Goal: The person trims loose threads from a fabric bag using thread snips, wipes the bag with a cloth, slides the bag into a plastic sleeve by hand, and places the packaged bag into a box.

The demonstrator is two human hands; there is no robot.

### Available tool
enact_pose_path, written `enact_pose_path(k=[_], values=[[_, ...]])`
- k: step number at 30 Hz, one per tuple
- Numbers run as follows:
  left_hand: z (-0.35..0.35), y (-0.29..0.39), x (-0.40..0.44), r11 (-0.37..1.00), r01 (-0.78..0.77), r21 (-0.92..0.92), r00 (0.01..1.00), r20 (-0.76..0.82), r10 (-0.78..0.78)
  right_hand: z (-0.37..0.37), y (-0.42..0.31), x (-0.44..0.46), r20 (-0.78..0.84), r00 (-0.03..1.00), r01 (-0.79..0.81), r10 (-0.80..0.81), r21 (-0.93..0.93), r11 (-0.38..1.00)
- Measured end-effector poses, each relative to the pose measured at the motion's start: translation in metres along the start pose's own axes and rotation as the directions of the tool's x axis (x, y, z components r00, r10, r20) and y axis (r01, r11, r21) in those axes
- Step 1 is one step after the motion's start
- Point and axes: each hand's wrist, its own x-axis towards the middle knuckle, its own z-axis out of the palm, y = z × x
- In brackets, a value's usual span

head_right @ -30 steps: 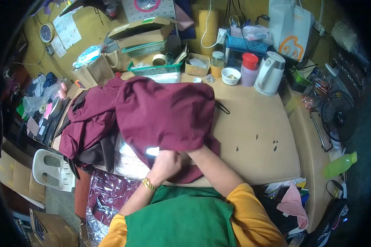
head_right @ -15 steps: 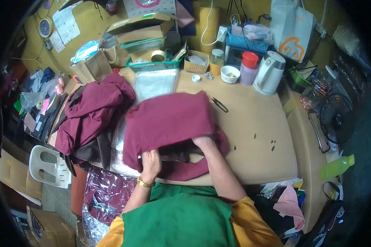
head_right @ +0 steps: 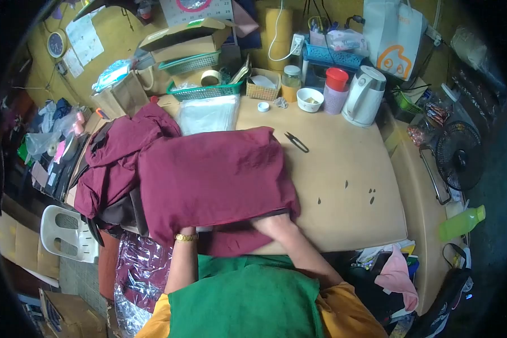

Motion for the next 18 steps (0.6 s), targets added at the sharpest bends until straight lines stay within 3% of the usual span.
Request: enact_pose_path(k=[1,2,4,5,7,9,10,11,13,14,16,18], values=[[-0.001,0.001,-0.004,1.0,0.015,-0.01,0.999,0.035,-0.014,0.0,0.01,0.001,-0.007,0.994,-0.104,0.105,0.121,0.987],[0.003,0.005,-0.011,1.0,0.009,-0.007,0.996,0.084,-0.009,0.005,0.012,0.001,-0.008,0.995,-0.101,0.102,0.122,0.987],[0.021,0.021,-0.033,0.997,-0.06,0.047,0.973,0.226,0.048,0.008,0.0,0.004,-0.125,0.987,0.118,-0.103,0.124,0.985],[0.028,0.031,-0.043,0.992,-0.113,0.06,0.953,0.288,0.091,0.007,-0.012,0.003,-0.124,0.988,0.111,-0.096,0.123,0.986],[0.04,0.041,-0.05,0.978,-0.189,0.089,0.926,0.347,0.148,-0.005,-0.053,0.011,0.051,0.974,0.207,-0.221,0.204,0.957],[0.042,0.033,-0.034,0.973,-0.175,0.148,0.938,0.326,0.119,0.011,-0.072,-0.005,-0.038,0.876,0.479,-0.481,-0.046,0.877],[0.039,0.025,-0.026,0.975,-0.144,0.168,0.951,0.297,0.09,0.009,-0.076,-0.007,-0.16,0.849,0.505,-0.504,-0.034,0.862],[0.033,0.015,-0.017,0.98,-0.106,0.166,0.966,0.252,0.062,0.005,-0.07,-0.015,-0.071,0.792,0.572,-0.607,-0.265,0.777],[0.017,0.001,-0.011,0.995,-0.016,0.099,0.989,0.151,0.001,0.002,-0.052,-0.013,-0.168,0.914,0.362,-0.369,-0.072,0.929],[0.009,-0.006,-0.01,0.998,0.025,0.059,0.994,0.106,-0.031,0.007,-0.04,-0.019,-0.168,0.915,0.359,-0.366,-0.071,0.931],[0.001,-0.01,-0.015,0.997,0.071,-0.019,0.996,0.051,-0.069,0.011,-0.025,-0.023,-0.157,0.984,0.1,-0.079,0.134,0.986],[0.005,-0.008,-0.025,0.995,0.084,-0.061,0.996,0.03,-0.082,0.008,-0.033,-0.023,-0.094,0.994,0.07,-0.053,0.182,0.981]])
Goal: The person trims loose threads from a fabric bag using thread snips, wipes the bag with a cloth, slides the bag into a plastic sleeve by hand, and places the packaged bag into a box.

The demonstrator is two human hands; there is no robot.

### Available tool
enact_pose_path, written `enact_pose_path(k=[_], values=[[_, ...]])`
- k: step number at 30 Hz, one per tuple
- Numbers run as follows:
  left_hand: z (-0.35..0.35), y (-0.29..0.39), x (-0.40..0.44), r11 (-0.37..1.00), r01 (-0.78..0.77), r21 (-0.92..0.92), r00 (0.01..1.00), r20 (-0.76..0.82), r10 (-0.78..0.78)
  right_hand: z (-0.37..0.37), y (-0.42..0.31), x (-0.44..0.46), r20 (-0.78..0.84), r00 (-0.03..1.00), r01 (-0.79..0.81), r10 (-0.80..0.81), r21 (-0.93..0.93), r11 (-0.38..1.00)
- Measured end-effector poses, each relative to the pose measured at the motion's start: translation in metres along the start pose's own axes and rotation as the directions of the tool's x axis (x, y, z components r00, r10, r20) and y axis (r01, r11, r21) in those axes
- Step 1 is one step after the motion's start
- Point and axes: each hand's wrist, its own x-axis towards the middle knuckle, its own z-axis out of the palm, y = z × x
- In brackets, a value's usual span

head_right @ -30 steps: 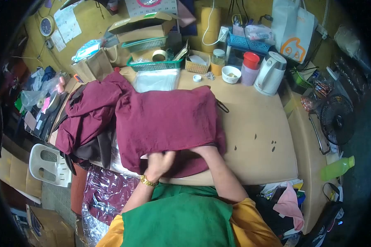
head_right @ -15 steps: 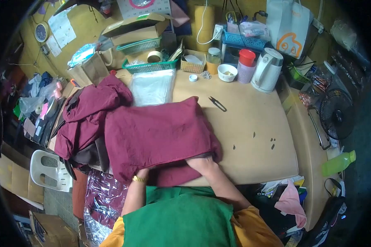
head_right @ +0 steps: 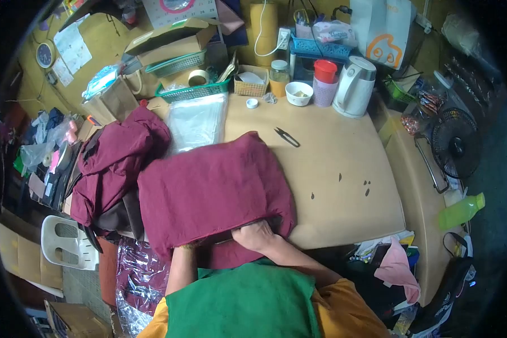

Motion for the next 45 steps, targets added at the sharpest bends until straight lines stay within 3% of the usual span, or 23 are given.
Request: enact_pose_path(k=[5,8,9,10,12,13,15,17,20,21,23,27,29,30,31,32,35,37,38,40,41,43,45], values=[[0.023,0.017,-0.013,0.993,-0.071,0.099,0.995,0.083,0.063,-0.011,-0.023,0.004,0.306,0.952,0.017,0.008,-0.078,0.997],[0.022,0.019,-0.008,0.982,-0.103,0.16,0.989,0.119,0.085,-0.05,-0.03,0.022,0.575,0.799,0.005,-0.175,0.285,0.959],[0.02,0.021,-0.005,0.979,-0.117,0.167,0.988,0.12,0.098,-0.059,-0.027,0.016,0.573,0.801,0.005,-0.174,0.284,0.959],[0.017,0.023,-0.002,0.976,-0.13,0.177,0.986,0.127,0.108,-0.068,-0.025,0.008,0.396,0.912,-0.026,-0.106,0.314,0.949],[0.014,0.027,0.001,0.965,-0.165,0.203,0.98,0.148,0.136,-0.083,-0.024,0.009,0.07,0.997,-0.046,0.041,0.071,0.996],[0.014,0.029,0.002,0.958,-0.178,0.223,0.975,0.169,0.142,-0.091,-0.025,0.017,-0.078,0.995,-0.082,0.067,-0.211,0.974],[0.016,0.033,0.004,0.939,-0.214,0.268,0.963,0.218,0.158,-0.08,0.011,0.008,0.081,0.916,-0.346,0.394,-0.341,0.874],[0.024,0.039,0.007,0.919,-0.26,0.295,0.947,0.262,0.183,-0.058,0.042,-0.007,0.173,0.943,-0.313,0.284,0.174,0.934],[0.038,0.047,0.019,0.891,-0.315,0.326,0.927,0.308,0.215,-0.043,-0.014,-0.001,0.29,0.934,-0.288,0.209,0.262,0.921],[0.04,0.048,0.023,0.885,-0.325,0.332,0.922,0.32,0.219,-0.043,-0.026,0.0,0.439,0.886,-0.3,0.148,0.299,0.906],[0.045,0.05,0.032,0.878,-0.337,0.34,0.916,0.334,0.222,-0.031,-0.028,-0.007,0.419,0.906,-0.159,-0.059,0.467,0.87],[0.041,0.048,0.038,0.878,-0.324,0.352,0.92,0.333,0.207,-0.097,-0.02,-0.003,0.57,0.817,-0.224,-0.084,0.448,0.865],[0.04,0.048,0.038,0.88,-0.321,0.351,0.92,0.335,0.202,-0.113,-0.006,-0.01,0.555,0.832,-0.251,0.022,0.34,0.906],[0.04,0.047,0.038,0.879,-0.32,0.353,0.92,0.337,0.199,-0.12,-0.005,-0.013,0.461,0.876,-0.227,0.138,0.143,0.963],[0.04,0.047,0.039,0.879,-0.322,0.352,0.92,0.337,0.201,-0.126,-0.008,-0.013,0.342,0.912,-0.215,0.224,-0.064,0.974],[0.039,0.047,0.038,0.879,-0.322,0.352,0.92,0.336,0.202,-0.126,-0.013,-0.008,0.025,0.993,-0.106,0.114,-0.211,0.972],[0.041,0.049,0.037,0.874,-0.334,0.352,0.915,0.344,0.211,-0.109,-0.03,-0.017,-0.131,0.988,-0.078,0.079,0.014,0.997],[0.045,0.051,0.034,0.871,-0.342,0.353,0.91,0.355,0.213,-0.083,-0.033,-0.003,0.129,0.981,0.109,-0.143,0.237,0.965],[0.051,0.052,0.034,0.868,-0.352,0.35,0.906,0.361,0.221,-0.064,-0.027,0.003,0.213,0.966,0.112,-0.145,0.162,0.98],[0.056,0.056,0.03,0.861,-0.372,0.348,0.895,0.381,0.232,-0.023,0.004,0.016,0.137,0.968,0.238,-0.209,-0.25,0.938],[0.057,0.057,0.028,0.861,-0.373,0.347,0.893,0.386,0.231,-0.007,0.02,0.014,0.351,0.934,0.1,0.064,-0.429,0.898],[0.053,0.06,0.023,0.869,-0.372,0.327,0.894,0.378,0.241,0.005,0.057,0.024,0.429,0.839,-0.056,0.336,-0.545,0.837],[0.036,0.063,0.015,0.893,-0.358,0.274,0.911,0.313,0.269,-0.006,0.061,0.025,0.071,0.988,-0.106,0.138,-0.341,0.934]])
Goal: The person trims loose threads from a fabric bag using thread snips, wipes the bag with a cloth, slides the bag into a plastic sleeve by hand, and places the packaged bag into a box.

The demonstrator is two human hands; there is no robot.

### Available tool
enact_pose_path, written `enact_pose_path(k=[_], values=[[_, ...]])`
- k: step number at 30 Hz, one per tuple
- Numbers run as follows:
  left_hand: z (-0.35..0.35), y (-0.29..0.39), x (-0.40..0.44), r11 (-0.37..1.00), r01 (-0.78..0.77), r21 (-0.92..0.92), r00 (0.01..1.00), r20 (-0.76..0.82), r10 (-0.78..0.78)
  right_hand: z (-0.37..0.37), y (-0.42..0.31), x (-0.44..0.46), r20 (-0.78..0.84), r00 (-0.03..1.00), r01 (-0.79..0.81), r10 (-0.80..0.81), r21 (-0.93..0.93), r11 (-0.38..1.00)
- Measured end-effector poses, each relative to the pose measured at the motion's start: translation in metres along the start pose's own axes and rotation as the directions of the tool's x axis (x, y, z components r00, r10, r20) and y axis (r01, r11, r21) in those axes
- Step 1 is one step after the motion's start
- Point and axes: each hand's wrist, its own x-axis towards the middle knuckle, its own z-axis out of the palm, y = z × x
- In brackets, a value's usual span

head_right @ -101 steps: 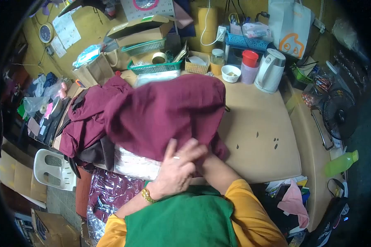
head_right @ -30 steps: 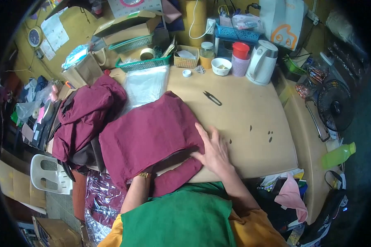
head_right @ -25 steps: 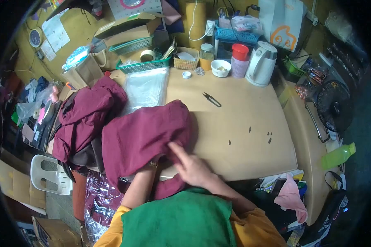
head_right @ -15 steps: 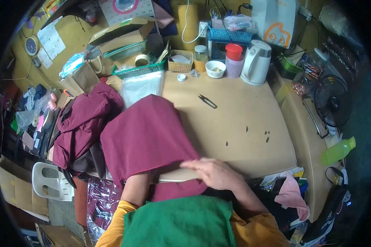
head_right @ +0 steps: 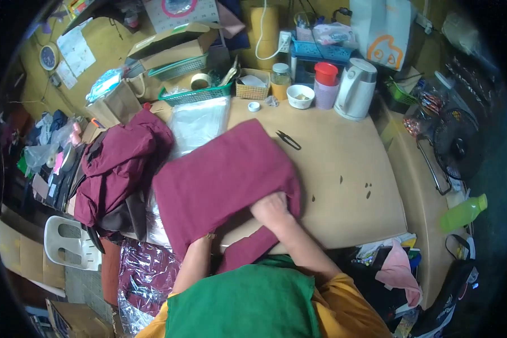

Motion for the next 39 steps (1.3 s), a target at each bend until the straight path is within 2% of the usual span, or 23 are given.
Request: enact_pose_path(k=[1,5,7,9,11,12,14,15,16,18,20,21,22,23,24,25,26,28,29,32,33,36,39], values=[[-0.011,-0.002,-0.007,1.0,0.005,-0.029,0.998,-0.062,-0.007,-0.003,0.004,-0.001,-0.145,0.989,0.026,-0.015,0.079,0.997],[-0.04,-0.017,-0.029,0.997,0.071,0.011,0.988,-0.137,-0.069,0.0,-0.017,-0.034,-0.072,0.997,0.01,-0.021,-0.16,0.987],[-0.038,-0.019,-0.034,0.988,0.078,0.135,0.997,-0.007,-0.078,0.001,-0.023,-0.04,0.0,0.995,-0.101,0.102,-0.104,0.989],[-0.027,-0.005,-0.041,0.95,0.015,0.313,0.963,0.253,-0.098,-0.007,-0.015,-0.033,0.355,0.833,-0.416,0.424,-0.101,0.904],[-0.014,0.03,-0.049,0.923,-0.144,0.357,0.847,0.527,-0.071,0.01,0.03,-0.037,-0.017,0.997,-0.075,0.075,-0.041,0.996],[-0.017,0.056,-0.054,0.956,-0.192,0.222,0.805,0.593,0.024,0.001,0.037,-0.034,-0.019,0.997,-0.071,0.07,-0.045,0.996],[-0.042,0.106,-0.062,0.934,-0.229,-0.275,0.752,0.559,0.349,-0.021,0.042,-0.031,0.074,0.95,-0.297,0.302,-0.074,0.952],[-0.032,0.106,-0.059,0.612,-0.606,-0.508,0.586,0.235,0.776,-0.023,0.049,-0.033,0.075,0.95,-0.299,0.304,-0.077,0.951],[-0.032,0.1,-0.062,0.611,-0.604,-0.512,0.586,0.235,0.776,-0.025,0.056,-0.037,0.082,0.939,-0.329,0.334,-0.07,0.942],[-0.065,0.087,-0.068,0.62,-0.119,-0.775,0.57,0.458,0.682,-0.032,0.067,-0.041,0.088,0.927,-0.359,0.364,-0.067,0.931],[-0.093,0.061,-0.082,0.637,0.129,-0.76,0.704,0.522,0.481,-0.04,0.072,-0.038,0.167,0.919,-0.341,0.357,-0.114,0.933],[-0.098,0.058,-0.081,0.777,-0.357,-0.518,0.858,0.147,0.492,-0.042,0.067,-0.034,0.161,0.921,-0.339,0.354,-0.112,0.934],[-0.116,0.069,-0.082,0.93,-0.27,-0.248,0.928,0.192,0.32,-0.043,0.059,-0.029,0.238,0.904,-0.373,0.356,0.03,0.927],[-0.11,0.065,-0.086,0.964,-0.266,-0.027,0.954,0.139,0.267,-0.041,0.049,-0.026,0.315,0.884,-0.41,0.345,0.167,0.897],[-0.1,0.057,-0.093,0.952,-0.236,0.195,0.971,0.073,0.226,-0.032,0.038,-0.023,0.419,0.875,-0.319,0.242,0.122,0.94],[-0.087,0.053,-0.097,0.949,-0.206,0.24,0.978,0.075,0.193,-0.024,0.026,-0.02,0.515,0.847,-0.215,0.134,0.101,0.971],[-0.071,0.04,-0.099,0.948,-0.209,0.242,0.978,0.078,0.196,-0.019,0.014,-0.016,0.58,0.814,-0.121,0.026,0.126,0.985],[-0.04,0.011,-0.099,0.957,-0.277,0.082,0.947,-0.147,0.287,-0.01,-0.009,0.007,0.604,0.789,0.008,-0.112,0.173,0.985],[-0.033,0.005,-0.095,0.95,-0.312,-0.007,0.921,-0.25,0.3,-0.005,-0.016,0.022,0.585,0.799,0.046,-0.138,0.17,0.984],[-0.04,0.008,-0.089,0.975,-0.208,-0.074,0.954,-0.235,0.186,-0.005,-0.017,0.063,0.44,0.896,0.024,-0.067,0.104,0.994],[-0.052,0.024,-0.086,0.966,-0.24,0.099,0.897,-0.357,0.26,-0.005,-0.016,0.075,0.378,0.925,-0.004,-0.025,0.074,0.997],[-0.058,0.027,-0.096,0.967,-0.193,0.165,0.898,-0.367,0.242,-0.007,-0.025,0.082,0.315,0.949,-0.026,0.02,0.013,1.0],[-0.06,0.023,-0.089,0.98,-0.107,0.17,0.949,-0.276,0.152,-0.014,-0.038,0.05,0.507,0.86,0.058,-0.063,0.025,0.998]])
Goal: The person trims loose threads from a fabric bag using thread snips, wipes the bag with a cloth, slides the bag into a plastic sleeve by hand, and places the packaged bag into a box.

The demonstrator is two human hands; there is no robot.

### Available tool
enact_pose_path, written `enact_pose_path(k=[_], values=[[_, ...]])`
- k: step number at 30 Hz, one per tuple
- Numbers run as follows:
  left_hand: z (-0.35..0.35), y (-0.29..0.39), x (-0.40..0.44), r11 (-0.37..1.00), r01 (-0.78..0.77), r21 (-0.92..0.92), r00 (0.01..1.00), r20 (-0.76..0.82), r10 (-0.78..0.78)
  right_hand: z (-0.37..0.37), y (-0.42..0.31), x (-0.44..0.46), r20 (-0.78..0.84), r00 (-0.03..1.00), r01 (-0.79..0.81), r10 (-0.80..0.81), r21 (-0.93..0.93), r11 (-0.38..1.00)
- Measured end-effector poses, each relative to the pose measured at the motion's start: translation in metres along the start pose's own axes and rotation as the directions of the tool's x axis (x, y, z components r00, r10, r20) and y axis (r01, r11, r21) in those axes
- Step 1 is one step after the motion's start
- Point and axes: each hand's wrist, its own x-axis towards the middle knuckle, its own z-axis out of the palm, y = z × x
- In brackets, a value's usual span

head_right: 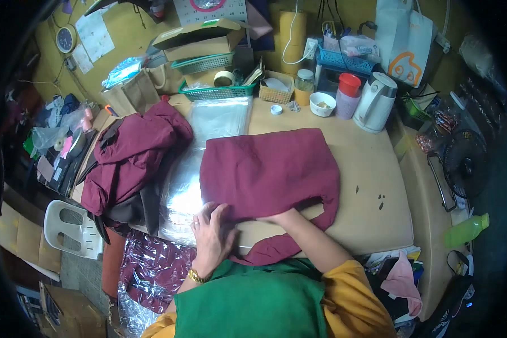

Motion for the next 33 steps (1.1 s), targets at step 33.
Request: enact_pose_path(k=[33], values=[[0.035,-0.028,0.024,0.998,-0.07,-0.001,0.912,0.406,0.064,0.03,0.028,-0.044,-0.278,0.951,-0.086,0.136,0.186,0.979]])
